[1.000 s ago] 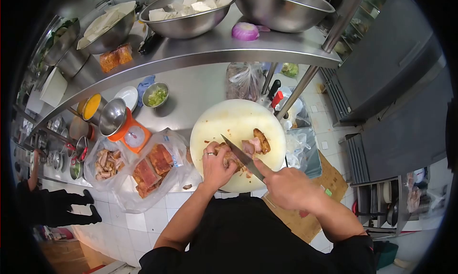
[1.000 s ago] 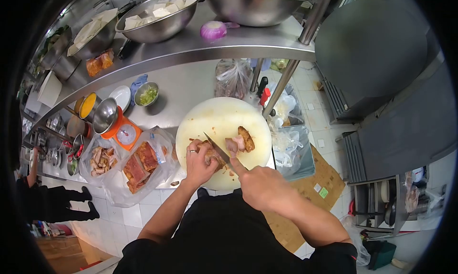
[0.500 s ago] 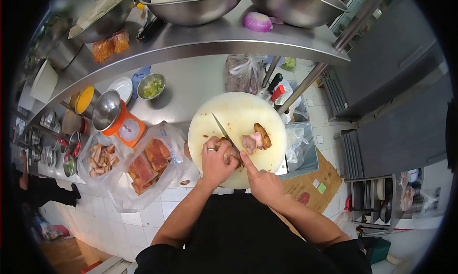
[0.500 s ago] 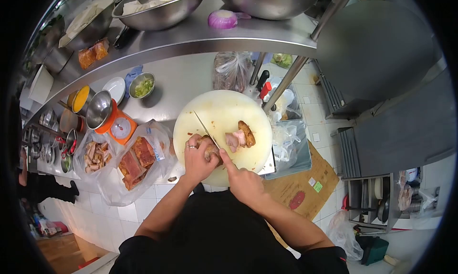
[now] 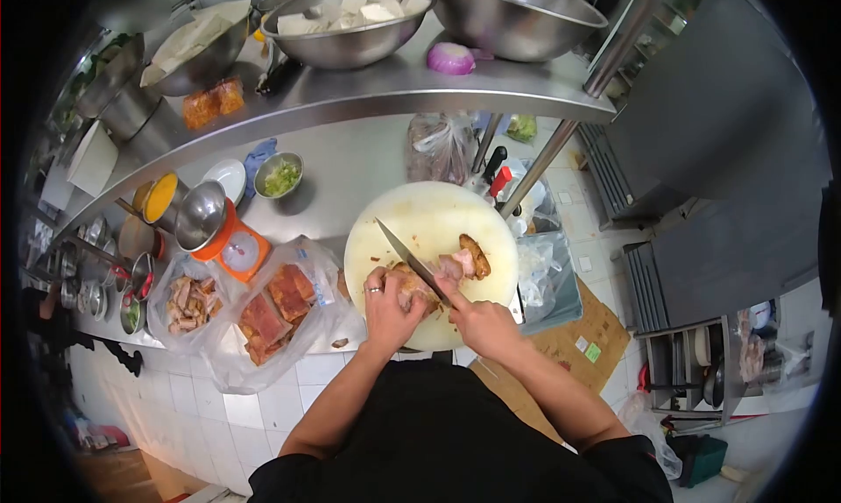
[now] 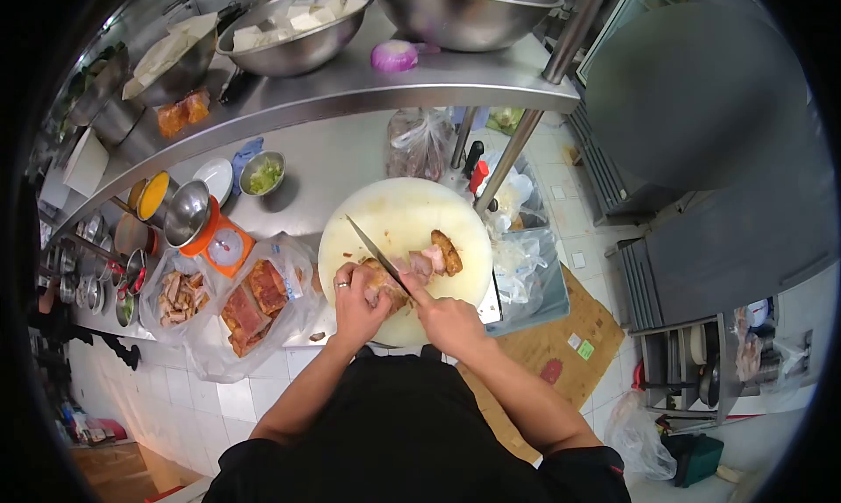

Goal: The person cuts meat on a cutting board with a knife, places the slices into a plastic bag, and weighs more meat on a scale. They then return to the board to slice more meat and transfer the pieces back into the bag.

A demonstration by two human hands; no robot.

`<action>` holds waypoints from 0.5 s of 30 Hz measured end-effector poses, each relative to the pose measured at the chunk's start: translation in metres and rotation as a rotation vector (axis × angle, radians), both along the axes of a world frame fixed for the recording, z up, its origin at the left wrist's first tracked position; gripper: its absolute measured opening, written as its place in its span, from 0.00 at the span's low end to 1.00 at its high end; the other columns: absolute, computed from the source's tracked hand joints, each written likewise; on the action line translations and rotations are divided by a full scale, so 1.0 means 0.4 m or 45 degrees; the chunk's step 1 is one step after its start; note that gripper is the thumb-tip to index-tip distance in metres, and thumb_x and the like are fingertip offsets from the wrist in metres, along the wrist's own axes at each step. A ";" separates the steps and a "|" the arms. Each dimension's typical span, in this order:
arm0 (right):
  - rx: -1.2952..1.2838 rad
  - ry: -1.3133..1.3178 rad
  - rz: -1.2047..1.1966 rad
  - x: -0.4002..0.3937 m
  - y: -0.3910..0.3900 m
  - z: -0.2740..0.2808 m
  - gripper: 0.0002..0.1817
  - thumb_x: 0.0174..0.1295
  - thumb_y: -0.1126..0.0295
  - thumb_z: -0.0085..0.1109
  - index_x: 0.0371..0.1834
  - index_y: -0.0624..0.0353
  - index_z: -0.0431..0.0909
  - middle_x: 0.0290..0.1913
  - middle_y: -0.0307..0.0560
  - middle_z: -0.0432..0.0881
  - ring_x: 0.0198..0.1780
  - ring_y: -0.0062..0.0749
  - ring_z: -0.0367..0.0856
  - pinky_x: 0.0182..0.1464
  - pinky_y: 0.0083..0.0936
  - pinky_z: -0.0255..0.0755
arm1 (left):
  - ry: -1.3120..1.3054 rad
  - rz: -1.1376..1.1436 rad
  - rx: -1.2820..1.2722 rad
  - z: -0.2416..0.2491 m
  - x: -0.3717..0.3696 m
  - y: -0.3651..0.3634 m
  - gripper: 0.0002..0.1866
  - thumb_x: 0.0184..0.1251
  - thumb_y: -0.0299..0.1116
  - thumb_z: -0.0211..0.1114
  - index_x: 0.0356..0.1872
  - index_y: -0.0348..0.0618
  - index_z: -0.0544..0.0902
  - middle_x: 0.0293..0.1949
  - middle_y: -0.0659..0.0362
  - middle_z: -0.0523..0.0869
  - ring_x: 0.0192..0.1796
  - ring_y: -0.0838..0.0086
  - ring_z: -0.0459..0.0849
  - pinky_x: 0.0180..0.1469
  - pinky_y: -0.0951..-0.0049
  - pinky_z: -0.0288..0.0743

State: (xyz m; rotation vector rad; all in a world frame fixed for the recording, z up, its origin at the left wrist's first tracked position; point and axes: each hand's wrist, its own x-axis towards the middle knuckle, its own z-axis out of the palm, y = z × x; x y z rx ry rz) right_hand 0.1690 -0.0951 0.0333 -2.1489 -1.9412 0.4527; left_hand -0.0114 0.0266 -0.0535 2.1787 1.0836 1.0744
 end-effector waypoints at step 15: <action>-0.124 0.139 -0.081 0.078 0.007 0.031 0.41 0.82 0.60 0.60 0.94 0.28 0.55 0.33 0.67 0.90 0.37 0.68 0.91 0.45 0.62 0.84 | 0.394 -0.280 0.269 0.215 -0.058 0.038 0.35 0.52 0.33 0.81 0.65 0.44 0.82 0.66 0.42 0.78 0.74 0.42 0.76 0.76 0.42 0.72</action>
